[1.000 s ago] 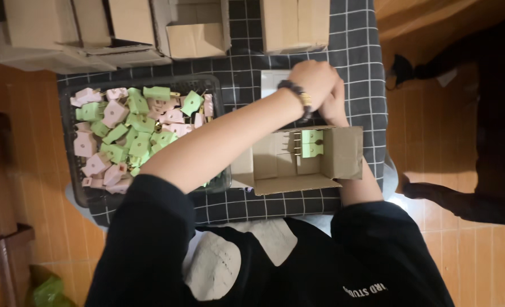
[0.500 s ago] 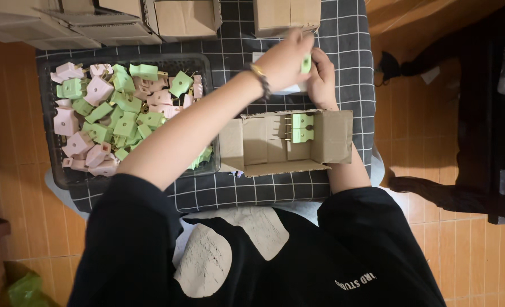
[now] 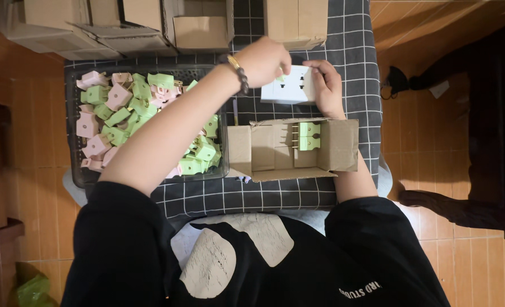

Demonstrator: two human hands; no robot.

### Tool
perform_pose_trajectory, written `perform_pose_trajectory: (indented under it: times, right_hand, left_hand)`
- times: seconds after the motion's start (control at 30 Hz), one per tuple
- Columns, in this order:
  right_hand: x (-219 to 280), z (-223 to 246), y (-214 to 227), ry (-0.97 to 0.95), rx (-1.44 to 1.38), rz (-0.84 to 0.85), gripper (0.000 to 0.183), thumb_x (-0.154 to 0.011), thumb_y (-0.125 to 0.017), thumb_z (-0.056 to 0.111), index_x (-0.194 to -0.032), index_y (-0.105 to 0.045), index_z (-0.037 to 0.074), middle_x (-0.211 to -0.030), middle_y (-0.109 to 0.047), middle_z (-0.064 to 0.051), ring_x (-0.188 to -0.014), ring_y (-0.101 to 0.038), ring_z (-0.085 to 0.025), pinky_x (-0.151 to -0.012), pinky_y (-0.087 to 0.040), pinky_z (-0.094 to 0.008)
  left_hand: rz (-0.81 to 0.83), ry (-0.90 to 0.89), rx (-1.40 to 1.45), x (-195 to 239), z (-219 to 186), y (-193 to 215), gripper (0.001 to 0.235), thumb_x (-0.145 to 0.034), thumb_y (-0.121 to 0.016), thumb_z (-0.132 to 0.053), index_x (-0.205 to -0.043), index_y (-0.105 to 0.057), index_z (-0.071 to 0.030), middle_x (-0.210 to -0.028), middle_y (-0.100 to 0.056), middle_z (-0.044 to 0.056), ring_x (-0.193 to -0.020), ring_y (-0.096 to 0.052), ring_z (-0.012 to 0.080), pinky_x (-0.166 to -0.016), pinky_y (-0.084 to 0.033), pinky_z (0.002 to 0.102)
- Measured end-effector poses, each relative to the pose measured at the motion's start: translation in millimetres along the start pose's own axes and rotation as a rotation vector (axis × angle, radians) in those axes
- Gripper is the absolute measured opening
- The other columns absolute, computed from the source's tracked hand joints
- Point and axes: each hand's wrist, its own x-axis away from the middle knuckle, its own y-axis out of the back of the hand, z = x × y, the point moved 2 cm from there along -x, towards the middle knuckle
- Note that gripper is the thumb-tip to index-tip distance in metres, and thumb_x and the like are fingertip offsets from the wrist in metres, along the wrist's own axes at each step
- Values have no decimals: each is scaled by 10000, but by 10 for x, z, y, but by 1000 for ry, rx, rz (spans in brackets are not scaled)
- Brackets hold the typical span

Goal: The person places green electrical adapters into small cardboard boxes, folds the boxes closed, and stacks them.

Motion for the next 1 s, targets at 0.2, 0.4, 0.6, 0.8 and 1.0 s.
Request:
perform_pose_trajectory:
  times: [0.2, 0.4, 0.6, 0.8, 1.0]
  right_hand:
    - [0, 38, 11, 28, 12, 20, 312, -1061, -451, 129, -1202, -722, 65, -1160, -693, -83, -1024, -617, -214, -892, -451, -345]
    - [37, -69, 27, -12, 36, 15, 282, -1069, -478, -14, -1191, -732, 2, -1070, -678, -182, -1015, -635, -316, -934, -466, -455]
    - [26, 49, 9, 1, 21, 7, 303, -1074, -469, 0, -1217, -735, 13, -1111, -693, -191, -999, -641, -331, -913, -463, -431]
    - [16, -58, 12, -3, 72, 17, 300, -1080, -475, 172, -1227, -718, 76, -1111, -681, -61, -924, -582, -175, -796, -439, -311]
    - [12, -39, 14, -32, 22, 20, 305, -1084, -475, 160, -1238, -711, 44, -1136, -675, -81, -932, -598, -190, -786, -468, -309]
  left_hand:
    - [10, -22, -305, -253, -78, -239, 178, -1008, -543, 0, -1076, -696, -61, -943, -656, 129, -782, -669, 246, -671, -572, 385]
    - [-399, -144, -264, -837, 144, -991, 60, -832, -673, -47, -852, -720, -79, -714, -709, 162, -736, -751, 411, -633, -623, 496]
    - [-415, -145, -207, -527, 241, -917, 67, -824, -681, -40, -865, -696, -91, -745, -721, 163, -739, -751, 395, -623, -621, 455]
    - [-243, -17, -192, -301, 235, -729, 494, -892, -779, -224, -1288, -585, -3, -1125, -674, 130, -935, -673, 200, -752, -630, 293]
    - [-339, -85, 143, -161, 170, -515, 587, -871, -830, -190, -1283, -439, -40, -1164, -618, 169, -942, -664, 232, -738, -621, 270]
